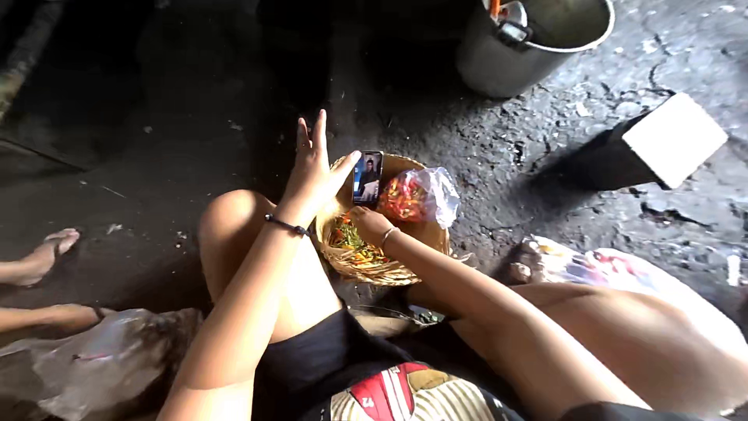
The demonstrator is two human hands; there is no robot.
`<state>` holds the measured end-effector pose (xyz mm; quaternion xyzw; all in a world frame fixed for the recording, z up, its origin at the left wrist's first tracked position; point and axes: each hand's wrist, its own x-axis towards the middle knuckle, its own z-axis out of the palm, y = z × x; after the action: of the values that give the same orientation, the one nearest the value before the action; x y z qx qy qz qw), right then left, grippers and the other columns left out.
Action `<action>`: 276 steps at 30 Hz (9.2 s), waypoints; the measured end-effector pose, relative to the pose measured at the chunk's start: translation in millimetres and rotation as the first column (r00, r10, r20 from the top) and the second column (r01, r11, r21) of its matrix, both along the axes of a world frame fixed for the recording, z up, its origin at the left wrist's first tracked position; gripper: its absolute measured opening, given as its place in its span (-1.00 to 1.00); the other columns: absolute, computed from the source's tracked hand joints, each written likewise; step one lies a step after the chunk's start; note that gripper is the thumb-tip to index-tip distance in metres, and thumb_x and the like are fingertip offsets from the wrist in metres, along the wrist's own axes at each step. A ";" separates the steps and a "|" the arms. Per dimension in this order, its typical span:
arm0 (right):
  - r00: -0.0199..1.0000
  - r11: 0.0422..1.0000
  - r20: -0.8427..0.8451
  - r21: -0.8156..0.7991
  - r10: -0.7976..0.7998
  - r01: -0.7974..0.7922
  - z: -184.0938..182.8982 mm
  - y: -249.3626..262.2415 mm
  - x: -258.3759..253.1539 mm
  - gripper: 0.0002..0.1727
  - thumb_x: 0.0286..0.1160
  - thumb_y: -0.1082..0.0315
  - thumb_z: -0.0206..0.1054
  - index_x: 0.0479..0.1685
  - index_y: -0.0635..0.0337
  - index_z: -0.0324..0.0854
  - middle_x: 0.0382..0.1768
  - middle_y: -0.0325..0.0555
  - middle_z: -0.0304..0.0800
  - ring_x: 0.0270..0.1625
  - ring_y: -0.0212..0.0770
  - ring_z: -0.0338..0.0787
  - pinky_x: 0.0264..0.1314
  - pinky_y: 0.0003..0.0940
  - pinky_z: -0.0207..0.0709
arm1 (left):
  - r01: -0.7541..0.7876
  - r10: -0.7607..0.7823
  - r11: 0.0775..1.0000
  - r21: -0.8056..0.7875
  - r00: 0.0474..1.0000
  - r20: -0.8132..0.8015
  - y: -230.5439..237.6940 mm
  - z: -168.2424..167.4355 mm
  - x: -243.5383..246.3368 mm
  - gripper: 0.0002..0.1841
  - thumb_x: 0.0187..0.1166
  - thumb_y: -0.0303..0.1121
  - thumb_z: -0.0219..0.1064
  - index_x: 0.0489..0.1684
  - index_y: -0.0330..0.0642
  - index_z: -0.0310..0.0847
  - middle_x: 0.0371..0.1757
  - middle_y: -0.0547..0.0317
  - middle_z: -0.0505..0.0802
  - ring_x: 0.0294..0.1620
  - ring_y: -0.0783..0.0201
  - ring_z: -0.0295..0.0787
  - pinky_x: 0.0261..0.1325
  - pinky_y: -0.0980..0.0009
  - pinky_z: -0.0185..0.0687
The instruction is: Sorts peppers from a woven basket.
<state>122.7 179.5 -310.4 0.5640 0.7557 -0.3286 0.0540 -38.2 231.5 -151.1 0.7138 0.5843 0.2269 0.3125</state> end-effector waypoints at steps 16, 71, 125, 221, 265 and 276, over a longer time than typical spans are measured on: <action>0.983 0.982 -0.039 -0.061 -0.181 0.178 -27.8 -8.7 -5.1 -0.69 0.69 0.37 0.23 0.28 0.15 0.76 0.36 0.20 0.71 0.40 0.23 0.71 0.45 0.31 0.53 | 0.026 -0.030 0.998 -0.054 0.997 -0.077 1.1 -9.6 -28.0 0.00 0.62 0.21 0.33 0.98 0.03 -0.18 0.95 -0.24 -0.13 0.89 -0.18 0.04 0.73 -0.10 0.28; 0.843 0.880 -0.252 -0.158 -0.475 0.448 5.6 -16.3 29.3 -0.67 0.84 0.33 0.07 0.22 0.26 0.72 0.14 0.20 0.82 0.26 0.16 0.79 0.41 0.23 0.54 | 0.260 -0.513 0.830 -0.494 0.702 -0.493 -2.4 -60.3 9.5 -0.67 0.69 -0.35 0.24 0.33 -0.06 0.78 0.17 -0.11 0.88 0.26 -0.17 0.80 0.24 -0.27 0.64; -0.280 0.517 -0.619 -0.776 -0.733 0.362 56.7 -76.8 60.0 -0.73 0.86 0.26 0.00 -0.27 -0.02 0.51 -0.49 -0.40 0.50 -0.50 -0.52 0.45 -0.38 -0.64 0.41 | 0.644 -0.421 0.717 -0.266 0.705 0.571 -27.6 -92.8 43.6 -0.93 0.59 -0.53 0.40 -0.15 -0.34 0.78 -0.30 0.28 0.88 -0.26 0.57 0.79 -0.05 0.60 0.73; -0.006 0.545 -0.576 -0.778 -0.818 0.313 -8.2 14.2 18.6 -0.51 0.89 -0.04 -0.08 -0.43 0.02 0.45 -0.70 -0.36 0.52 -0.73 -0.46 0.46 -0.70 -0.56 0.35 | -0.139 0.494 0.792 -0.594 0.717 0.491 -50.3 -91.1 30.6 -0.72 0.71 -0.53 0.26 0.30 -0.42 0.65 0.02 -0.01 0.83 -0.27 0.44 0.62 -0.15 0.49 0.56; -0.181 0.667 -0.694 -0.720 -0.697 0.192 37.8 8.2 17.9 -0.58 0.86 0.20 0.06 -0.50 0.01 0.56 -0.72 -0.45 0.46 -0.76 -0.61 0.28 -0.72 -0.75 0.17 | 0.107 0.419 0.812 -0.574 0.578 0.700 -53.7 -82.7 30.1 -0.84 0.76 -0.50 0.22 0.15 -0.38 0.57 -0.11 0.13 0.80 -0.18 0.37 0.75 0.07 0.41 0.72; 0.607 0.784 -0.697 0.101 -0.383 0.612 57.4 6.7 28.0 -0.57 0.60 0.18 0.46 -0.28 0.51 0.65 -0.37 0.35 0.65 -0.25 0.25 0.64 -0.06 0.37 0.41 | 0.009 0.044 0.976 -0.218 0.970 0.239 -59.2 -67.5 39.6 -0.63 0.70 -0.48 0.26 0.37 -0.56 0.60 0.35 -0.41 0.75 0.45 -0.12 0.68 0.58 0.04 0.47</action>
<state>150.8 186.1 -253.0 0.6069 0.5794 -0.3709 -0.3980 1.4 172.4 -218.6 0.6370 0.5693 0.2498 0.4558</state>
